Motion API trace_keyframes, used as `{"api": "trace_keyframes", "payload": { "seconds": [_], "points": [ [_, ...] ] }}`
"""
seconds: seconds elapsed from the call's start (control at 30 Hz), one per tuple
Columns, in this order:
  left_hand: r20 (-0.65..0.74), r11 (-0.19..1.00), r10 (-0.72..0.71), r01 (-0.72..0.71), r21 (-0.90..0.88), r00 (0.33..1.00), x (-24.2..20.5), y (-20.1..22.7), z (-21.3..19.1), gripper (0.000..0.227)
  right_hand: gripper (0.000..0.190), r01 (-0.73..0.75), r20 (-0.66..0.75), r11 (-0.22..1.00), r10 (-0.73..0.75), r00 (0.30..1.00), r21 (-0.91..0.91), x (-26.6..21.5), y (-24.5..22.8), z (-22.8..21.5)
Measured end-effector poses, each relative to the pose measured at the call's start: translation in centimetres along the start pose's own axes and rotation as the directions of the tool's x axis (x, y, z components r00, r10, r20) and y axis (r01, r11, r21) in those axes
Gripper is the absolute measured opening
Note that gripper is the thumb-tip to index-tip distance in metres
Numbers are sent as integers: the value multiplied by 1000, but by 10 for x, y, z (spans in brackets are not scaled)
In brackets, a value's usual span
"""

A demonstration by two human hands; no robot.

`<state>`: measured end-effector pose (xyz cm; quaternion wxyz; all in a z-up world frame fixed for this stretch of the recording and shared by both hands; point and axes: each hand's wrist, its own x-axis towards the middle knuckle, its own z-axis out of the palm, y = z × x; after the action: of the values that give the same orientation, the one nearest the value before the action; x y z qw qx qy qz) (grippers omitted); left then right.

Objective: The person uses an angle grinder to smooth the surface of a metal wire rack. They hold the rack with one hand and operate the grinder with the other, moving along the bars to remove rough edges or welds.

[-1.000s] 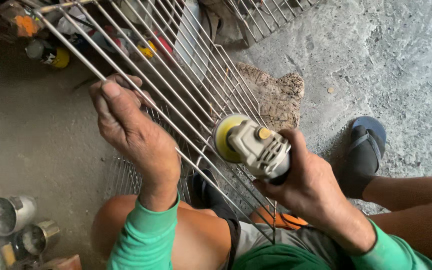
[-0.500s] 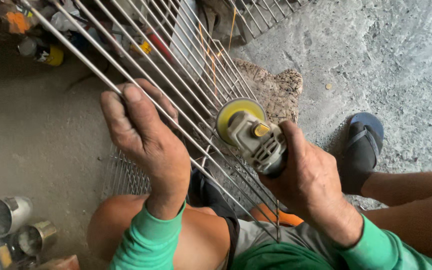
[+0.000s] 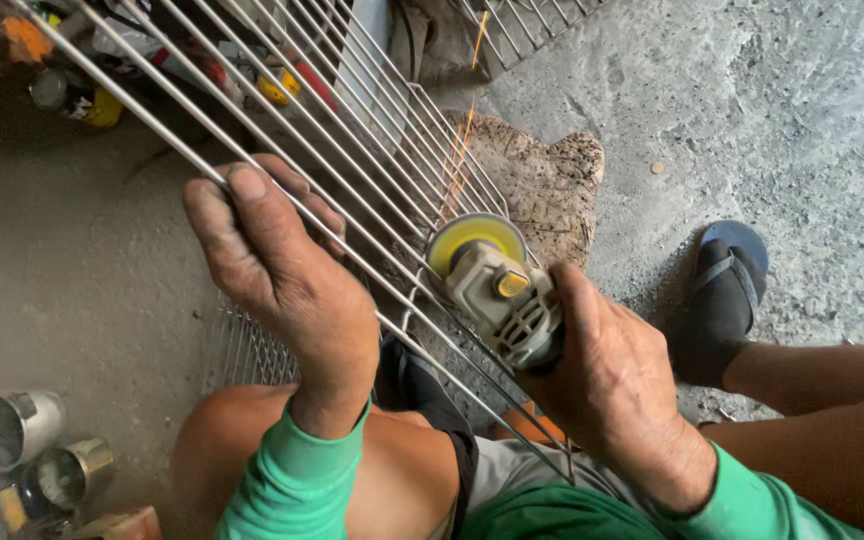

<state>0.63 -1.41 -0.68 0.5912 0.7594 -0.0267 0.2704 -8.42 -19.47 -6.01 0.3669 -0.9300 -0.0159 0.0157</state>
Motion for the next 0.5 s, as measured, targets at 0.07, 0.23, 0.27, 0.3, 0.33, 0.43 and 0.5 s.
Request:
{"api": "trace_keyframes", "payload": {
  "seconds": [0.07, 0.23, 0.27, 0.3, 0.33, 0.43, 0.5],
  "points": [
    [10, 1000, 12, -12, -5, 1000, 1, -1, 0, 32, 82, 41, -45, 999, -40, 998, 26, -2, -1, 0],
    [13, 1000, 1, -1, -10, 1000, -3, -1, -2, 31, 82, -24, -27, 1000, 24, 999, -1, 4, -1, -2],
    [16, 1000, 2, -2, -8, 1000, -3, 0, -2, 31, 81, -21, -36, 1000, 21, 999, -1, 7, -2, -3],
    [23, 1000, 12, -12, 0, 1000, -3, 1, -2, 32, 81, -10, -47, 1000, 10, 999, 4, 11, -2, -4],
    [31, 1000, 18, -17, -3, 999, -3, 3, -2, 33, 81, -2, -61, 1000, 3, 998, 10, 15, -3, -5],
    [53, 999, 28, -28, -16, 998, -4, 6, -2, 32, 79, 10, -70, 999, -6, 998, 51, 22, -8, -11],
    [60, 999, 47, -48, 23, 997, -7, 9, -2, 33, 78, 11, -54, 998, -7, 999, 69, 24, -11, -14]
  ]
}}
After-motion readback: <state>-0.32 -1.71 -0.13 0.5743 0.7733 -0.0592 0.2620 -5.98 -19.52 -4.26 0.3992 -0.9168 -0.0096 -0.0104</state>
